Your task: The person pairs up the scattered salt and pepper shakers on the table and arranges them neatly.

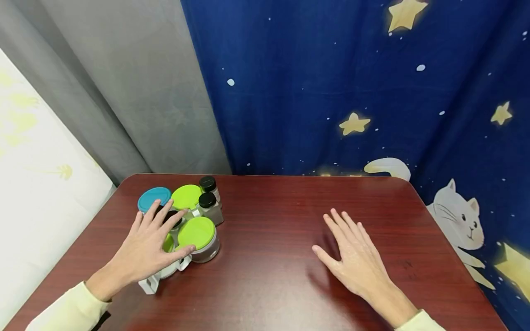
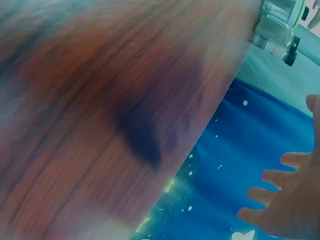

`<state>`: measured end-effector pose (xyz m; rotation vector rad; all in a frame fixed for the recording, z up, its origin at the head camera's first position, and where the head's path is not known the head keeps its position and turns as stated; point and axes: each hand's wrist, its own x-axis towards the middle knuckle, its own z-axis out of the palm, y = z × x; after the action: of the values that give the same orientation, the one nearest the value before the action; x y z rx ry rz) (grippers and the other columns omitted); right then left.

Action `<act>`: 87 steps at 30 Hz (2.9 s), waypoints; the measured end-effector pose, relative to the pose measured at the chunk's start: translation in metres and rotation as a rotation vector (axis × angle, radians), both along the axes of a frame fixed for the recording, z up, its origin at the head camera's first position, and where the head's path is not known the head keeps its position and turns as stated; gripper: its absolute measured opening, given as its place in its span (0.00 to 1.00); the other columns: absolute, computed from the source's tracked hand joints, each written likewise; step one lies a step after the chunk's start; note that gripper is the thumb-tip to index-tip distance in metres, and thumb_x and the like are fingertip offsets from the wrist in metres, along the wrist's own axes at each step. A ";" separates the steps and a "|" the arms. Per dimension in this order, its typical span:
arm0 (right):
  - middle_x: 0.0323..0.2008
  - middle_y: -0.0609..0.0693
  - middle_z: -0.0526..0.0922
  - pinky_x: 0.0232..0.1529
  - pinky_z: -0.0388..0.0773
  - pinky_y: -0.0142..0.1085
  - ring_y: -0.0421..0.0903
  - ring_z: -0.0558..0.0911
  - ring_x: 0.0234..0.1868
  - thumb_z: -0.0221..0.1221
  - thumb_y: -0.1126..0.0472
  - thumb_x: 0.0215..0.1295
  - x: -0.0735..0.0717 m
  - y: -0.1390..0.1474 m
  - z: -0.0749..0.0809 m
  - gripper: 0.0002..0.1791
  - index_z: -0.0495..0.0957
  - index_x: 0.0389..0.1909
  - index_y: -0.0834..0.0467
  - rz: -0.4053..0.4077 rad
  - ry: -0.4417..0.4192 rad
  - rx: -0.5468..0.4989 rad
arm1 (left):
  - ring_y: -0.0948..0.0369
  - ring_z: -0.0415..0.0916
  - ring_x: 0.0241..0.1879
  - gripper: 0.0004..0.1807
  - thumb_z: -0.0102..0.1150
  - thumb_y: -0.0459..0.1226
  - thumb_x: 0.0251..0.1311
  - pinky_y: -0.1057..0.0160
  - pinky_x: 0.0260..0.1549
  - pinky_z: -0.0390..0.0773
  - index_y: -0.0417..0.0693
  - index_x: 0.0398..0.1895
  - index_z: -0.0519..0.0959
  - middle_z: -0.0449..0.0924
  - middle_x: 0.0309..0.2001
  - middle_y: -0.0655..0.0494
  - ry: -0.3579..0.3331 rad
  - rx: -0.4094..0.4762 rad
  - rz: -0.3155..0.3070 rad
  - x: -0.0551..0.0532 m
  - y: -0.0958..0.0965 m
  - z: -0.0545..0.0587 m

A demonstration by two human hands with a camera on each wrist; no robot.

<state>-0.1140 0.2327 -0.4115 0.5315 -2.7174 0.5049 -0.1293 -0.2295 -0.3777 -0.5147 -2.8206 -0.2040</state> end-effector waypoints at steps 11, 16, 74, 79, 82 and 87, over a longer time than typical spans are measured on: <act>0.75 0.49 0.64 0.69 0.61 0.54 0.53 0.63 0.74 0.64 0.53 0.68 -0.040 -0.069 0.007 0.34 0.69 0.73 0.54 0.337 0.006 -0.001 | 0.35 0.52 0.72 0.46 0.65 0.71 0.45 0.29 0.63 0.55 0.45 0.57 0.82 0.65 0.69 0.35 0.064 -0.073 -0.065 -0.017 0.013 -0.005; 0.76 0.53 0.62 0.70 0.61 0.52 0.52 0.61 0.75 0.61 0.57 0.70 -0.073 -0.127 0.023 0.33 0.66 0.75 0.55 0.564 0.004 0.097 | 0.35 0.56 0.70 0.47 0.68 0.70 0.41 0.28 0.61 0.58 0.45 0.57 0.82 0.68 0.66 0.37 0.124 -0.104 -0.087 -0.015 0.014 -0.005; 0.54 0.50 0.78 0.48 0.82 0.38 0.45 0.84 0.46 0.69 0.77 0.58 -0.061 -0.168 -0.013 0.35 0.71 0.65 0.58 0.633 -0.349 -0.626 | 0.58 0.74 0.50 0.51 0.88 0.52 0.31 0.55 0.46 0.80 0.51 0.59 0.66 0.67 0.53 0.52 -0.350 0.430 -0.017 0.026 0.051 -0.024; 0.55 0.52 0.79 0.48 0.82 0.36 0.45 0.84 0.47 0.70 0.77 0.57 -0.058 -0.161 -0.012 0.34 0.72 0.65 0.60 0.617 -0.353 -0.622 | 0.59 0.73 0.51 0.51 0.89 0.49 0.30 0.55 0.48 0.79 0.51 0.59 0.68 0.68 0.55 0.55 -0.319 0.493 -0.005 0.025 0.057 -0.028; 0.54 0.52 0.79 0.49 0.81 0.36 0.45 0.84 0.47 0.71 0.76 0.57 -0.058 -0.154 -0.008 0.34 0.72 0.64 0.59 0.594 -0.360 -0.605 | 0.59 0.73 0.51 0.50 0.89 0.48 0.30 0.54 0.49 0.79 0.51 0.59 0.67 0.69 0.55 0.54 -0.311 0.513 -0.019 0.023 0.063 -0.030; 0.53 0.52 0.80 0.48 0.82 0.38 0.46 0.84 0.46 0.71 0.75 0.57 -0.057 -0.132 -0.004 0.34 0.72 0.63 0.55 0.539 -0.336 -0.567 | 0.58 0.74 0.51 0.50 0.88 0.48 0.31 0.53 0.50 0.78 0.51 0.60 0.68 0.71 0.55 0.55 -0.316 0.558 -0.073 0.015 0.083 -0.032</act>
<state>-0.1714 0.1007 -0.4159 1.0861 -2.5059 1.5610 -0.1144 -0.1469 -0.4096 -0.4824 -2.8435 -1.1336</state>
